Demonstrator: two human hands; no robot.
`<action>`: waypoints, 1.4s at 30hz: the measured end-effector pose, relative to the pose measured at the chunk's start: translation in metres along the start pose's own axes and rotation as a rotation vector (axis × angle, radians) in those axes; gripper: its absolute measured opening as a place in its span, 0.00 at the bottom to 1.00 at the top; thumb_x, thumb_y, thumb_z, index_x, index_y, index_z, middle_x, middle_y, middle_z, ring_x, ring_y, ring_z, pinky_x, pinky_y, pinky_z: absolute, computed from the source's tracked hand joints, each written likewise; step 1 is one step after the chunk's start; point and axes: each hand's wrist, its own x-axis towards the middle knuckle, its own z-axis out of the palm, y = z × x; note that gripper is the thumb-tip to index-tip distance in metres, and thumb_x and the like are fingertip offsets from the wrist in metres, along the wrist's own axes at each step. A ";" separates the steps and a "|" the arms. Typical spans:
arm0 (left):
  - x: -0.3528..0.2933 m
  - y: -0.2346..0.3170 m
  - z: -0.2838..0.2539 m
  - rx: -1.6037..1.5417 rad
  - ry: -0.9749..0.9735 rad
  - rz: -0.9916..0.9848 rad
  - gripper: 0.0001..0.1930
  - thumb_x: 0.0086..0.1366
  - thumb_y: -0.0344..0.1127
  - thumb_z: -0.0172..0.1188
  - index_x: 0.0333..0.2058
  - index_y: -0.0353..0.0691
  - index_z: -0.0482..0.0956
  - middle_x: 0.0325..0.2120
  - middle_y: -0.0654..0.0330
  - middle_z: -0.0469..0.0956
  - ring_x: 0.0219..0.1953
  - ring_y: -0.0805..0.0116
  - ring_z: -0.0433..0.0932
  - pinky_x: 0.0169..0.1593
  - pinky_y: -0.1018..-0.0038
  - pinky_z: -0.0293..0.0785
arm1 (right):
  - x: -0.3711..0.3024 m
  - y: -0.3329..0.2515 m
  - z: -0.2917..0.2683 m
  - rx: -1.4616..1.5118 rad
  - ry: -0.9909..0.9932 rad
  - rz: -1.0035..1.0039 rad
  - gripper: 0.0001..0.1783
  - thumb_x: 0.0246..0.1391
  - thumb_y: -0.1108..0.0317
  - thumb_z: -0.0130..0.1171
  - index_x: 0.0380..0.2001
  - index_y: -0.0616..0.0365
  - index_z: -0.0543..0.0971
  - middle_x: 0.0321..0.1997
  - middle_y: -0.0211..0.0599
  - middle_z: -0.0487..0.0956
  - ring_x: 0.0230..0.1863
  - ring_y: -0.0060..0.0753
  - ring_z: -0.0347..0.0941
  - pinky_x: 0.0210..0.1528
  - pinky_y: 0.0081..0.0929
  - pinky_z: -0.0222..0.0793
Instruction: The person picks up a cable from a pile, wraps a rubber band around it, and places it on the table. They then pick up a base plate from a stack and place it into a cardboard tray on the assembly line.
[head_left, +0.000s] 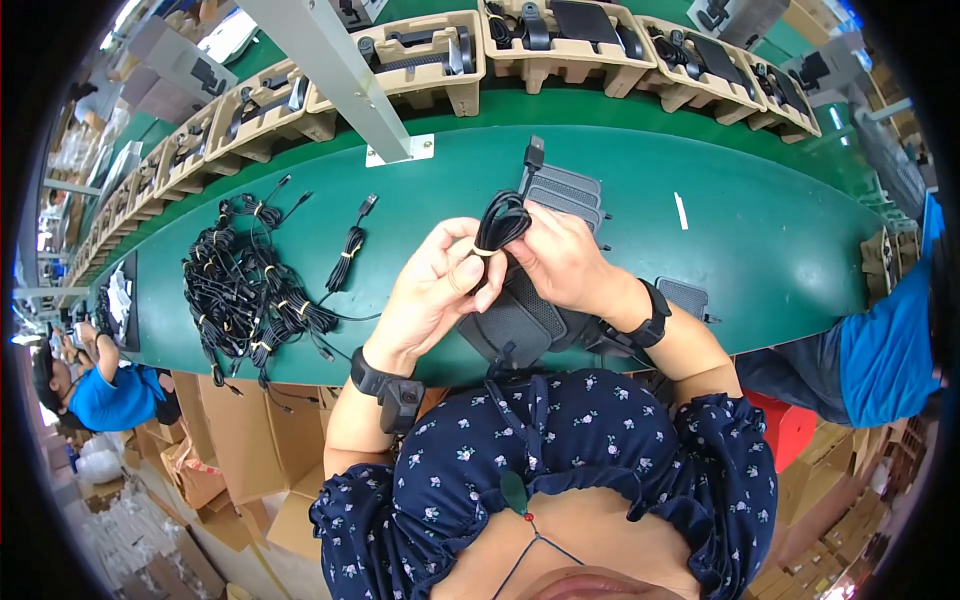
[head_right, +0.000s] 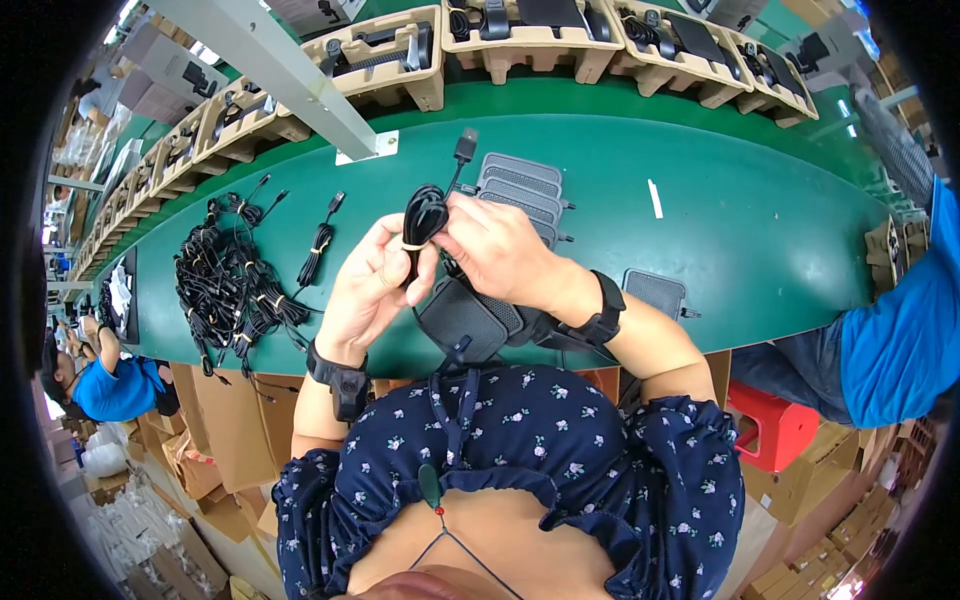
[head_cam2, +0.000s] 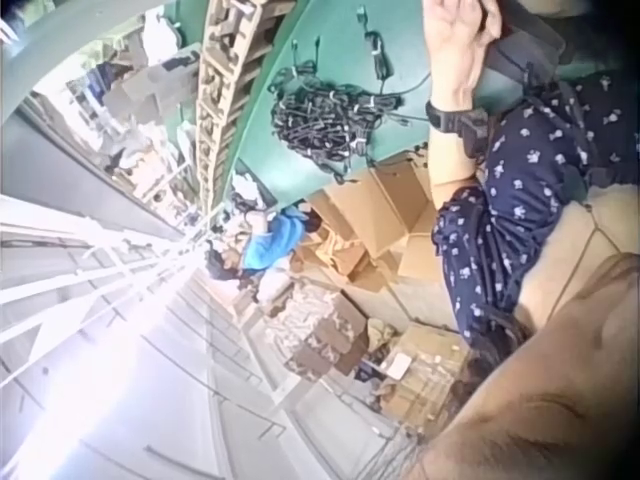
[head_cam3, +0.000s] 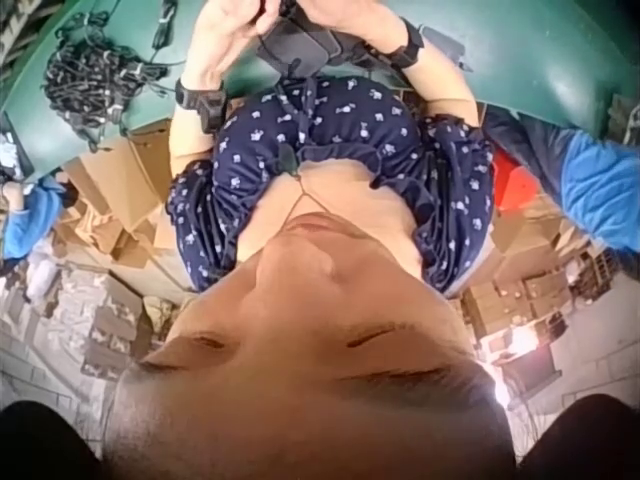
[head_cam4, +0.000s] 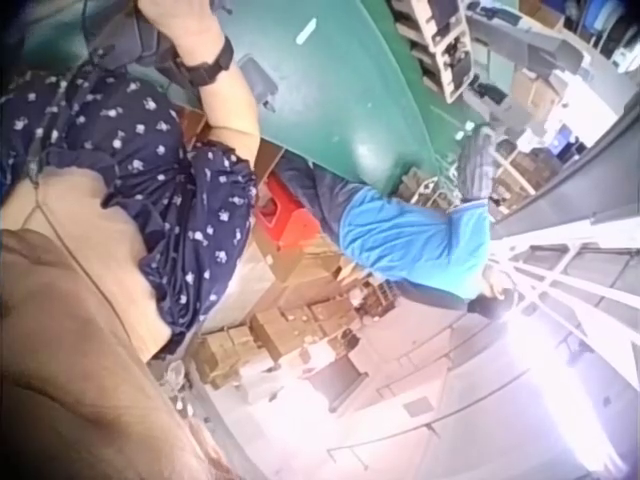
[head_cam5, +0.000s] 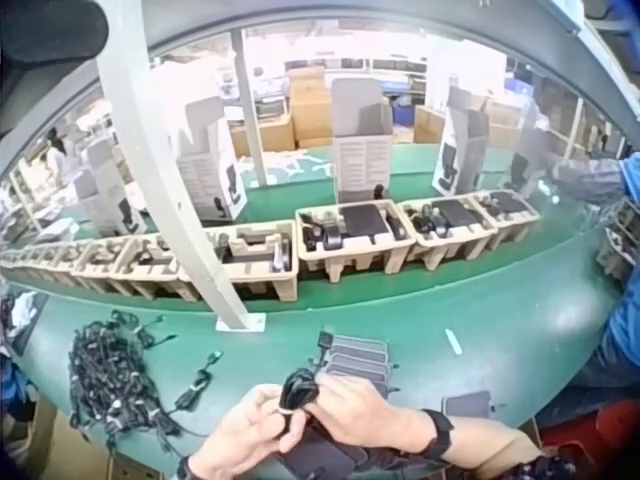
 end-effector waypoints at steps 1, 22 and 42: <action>-0.001 0.002 0.001 0.120 0.046 0.019 0.15 0.63 0.33 0.54 0.46 0.37 0.63 0.32 0.57 0.72 0.28 0.76 0.69 0.30 0.85 0.64 | 0.000 0.000 0.001 0.022 0.034 0.000 0.08 0.47 0.73 0.56 0.31 0.63 0.71 0.31 0.46 0.72 0.28 0.49 0.71 0.27 0.33 0.69; -0.009 0.007 -0.011 0.410 -0.050 -0.255 0.18 0.65 0.37 0.53 0.48 0.35 0.61 0.31 0.56 0.74 0.22 0.76 0.73 0.20 0.85 0.64 | 0.021 -0.025 -0.025 -0.260 -0.103 -0.226 0.08 0.40 0.69 0.58 0.26 0.56 0.73 0.23 0.32 0.68 0.23 0.30 0.68 0.24 0.26 0.60; -0.005 0.017 -0.016 0.461 -0.003 -0.189 0.19 0.67 0.46 0.47 0.47 0.36 0.65 0.25 0.61 0.72 0.19 0.78 0.70 0.18 0.86 0.58 | 0.014 -0.010 -0.017 -0.255 -0.105 -0.158 0.04 0.44 0.72 0.57 0.26 0.55 0.72 0.23 0.32 0.68 0.22 0.32 0.67 0.24 0.24 0.61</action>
